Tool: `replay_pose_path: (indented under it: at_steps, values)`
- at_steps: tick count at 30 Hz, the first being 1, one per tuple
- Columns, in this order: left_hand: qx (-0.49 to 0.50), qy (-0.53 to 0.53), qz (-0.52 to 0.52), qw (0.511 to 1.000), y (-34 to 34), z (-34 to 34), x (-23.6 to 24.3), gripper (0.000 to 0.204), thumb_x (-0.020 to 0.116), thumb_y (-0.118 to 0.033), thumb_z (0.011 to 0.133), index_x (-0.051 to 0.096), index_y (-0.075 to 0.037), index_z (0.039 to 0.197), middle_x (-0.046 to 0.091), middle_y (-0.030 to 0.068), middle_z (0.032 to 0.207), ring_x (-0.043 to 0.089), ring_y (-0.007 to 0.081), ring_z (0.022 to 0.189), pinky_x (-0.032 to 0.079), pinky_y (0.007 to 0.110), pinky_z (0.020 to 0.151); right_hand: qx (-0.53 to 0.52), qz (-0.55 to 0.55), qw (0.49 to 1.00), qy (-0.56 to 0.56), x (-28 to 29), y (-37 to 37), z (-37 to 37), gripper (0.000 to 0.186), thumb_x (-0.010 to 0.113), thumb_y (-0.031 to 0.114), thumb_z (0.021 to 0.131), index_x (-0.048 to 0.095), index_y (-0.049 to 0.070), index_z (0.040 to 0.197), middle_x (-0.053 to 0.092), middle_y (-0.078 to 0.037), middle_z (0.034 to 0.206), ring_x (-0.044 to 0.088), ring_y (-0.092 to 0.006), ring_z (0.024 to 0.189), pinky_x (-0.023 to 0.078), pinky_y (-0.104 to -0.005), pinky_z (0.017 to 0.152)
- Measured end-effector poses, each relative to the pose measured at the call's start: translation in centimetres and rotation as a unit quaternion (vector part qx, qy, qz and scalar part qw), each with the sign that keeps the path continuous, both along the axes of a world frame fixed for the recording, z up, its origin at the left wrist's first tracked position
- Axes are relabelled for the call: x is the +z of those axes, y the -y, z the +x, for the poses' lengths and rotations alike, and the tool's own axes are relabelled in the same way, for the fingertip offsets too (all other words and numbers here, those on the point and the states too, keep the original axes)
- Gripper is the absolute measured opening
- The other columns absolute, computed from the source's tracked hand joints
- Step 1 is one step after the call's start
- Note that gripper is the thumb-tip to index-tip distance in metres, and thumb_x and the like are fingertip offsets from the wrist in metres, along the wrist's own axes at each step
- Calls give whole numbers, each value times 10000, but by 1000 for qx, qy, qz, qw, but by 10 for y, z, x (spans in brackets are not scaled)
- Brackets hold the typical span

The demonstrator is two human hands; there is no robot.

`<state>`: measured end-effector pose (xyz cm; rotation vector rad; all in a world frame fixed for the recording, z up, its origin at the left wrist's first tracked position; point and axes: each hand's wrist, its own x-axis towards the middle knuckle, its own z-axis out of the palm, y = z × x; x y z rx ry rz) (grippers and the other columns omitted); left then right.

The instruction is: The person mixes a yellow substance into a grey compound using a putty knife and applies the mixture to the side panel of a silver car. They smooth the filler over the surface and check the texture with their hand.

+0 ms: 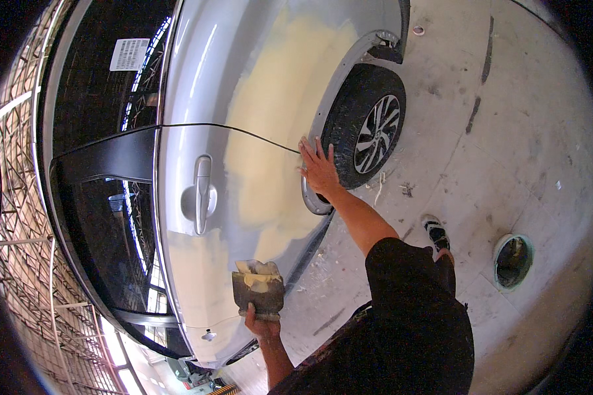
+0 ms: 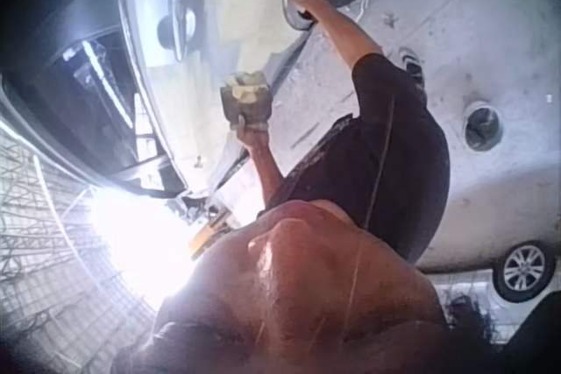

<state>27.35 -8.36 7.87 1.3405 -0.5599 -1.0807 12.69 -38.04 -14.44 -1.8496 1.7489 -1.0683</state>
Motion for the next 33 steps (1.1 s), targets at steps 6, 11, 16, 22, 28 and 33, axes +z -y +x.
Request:
replay_pose_path:
  at_steps: [6, 11, 16, 22, 28, 33]
  values:
    - [-1, -12, 0, 1000, 0, -5, -1, 609, 503, -209, 815, 292, -49, 1364, 415, 162, 1325, 430, 347, 1199, 358, 503, 1000, 1, -38, 999, 31, 11, 17, -10, 674, 494, 386, 873, 209, 115, 1421, 152, -33, 1493, 127, -314, 1370, 129, -595, 1058]
    - [1, -1, 1, 1000, 6, -18, 3, 605, 505, -205, 815, 297, -51, 1363, 418, 163, 1324, 429, 345, 1201, 355, 498, 1004, 24, 25, 999, -19, -2, 3, -15, 666, 492, 378, 876, 212, 116, 1420, 145, -29, 1495, 114, -302, 1375, 118, -594, 1060]
    - [4, -7, 5, 1000, 5, -20, 1, 603, 508, -209, 813, 304, -48, 1358, 423, 165, 1319, 438, 347, 1192, 367, 489, 996, 0, 18, 1000, 10, 0, 7, -22, 675, 490, 370, 878, 191, 118, 1427, 129, -34, 1500, 95, -315, 1379, 136, -608, 1047]
    - [9, -30, 20, 999, 12, -33, -1, 592, 516, -184, 796, 333, -22, 1335, 458, 153, 1288, 458, 330, 1177, 370, 467, 992, -46, 48, 994, 87, 24, 12, 7, 704, 518, 363, 862, 183, 114, 1429, 117, -55, 1502, 94, -350, 1373, 157, -634, 1023]
    - [3, -3, 17, 1000, 10, -40, 4, 609, 512, -208, 808, 302, -38, 1353, 428, 168, 1310, 441, 350, 1187, 372, 489, 991, -41, 13, 996, 78, 37, 11, 10, 679, 538, 344, 851, 227, 136, 1419, 127, -40, 1501, 133, -354, 1363, 167, -640, 1018]
    - [11, -6, 10, 1000, 6, -38, 4, 607, 516, -199, 808, 302, -41, 1353, 423, 161, 1316, 435, 344, 1194, 365, 487, 997, -13, -4, 1000, 23, 28, 14, -8, 627, 504, 347, 875, 240, 166, 1414, 146, -10, 1493, 121, -337, 1368, 150, -616, 1041]
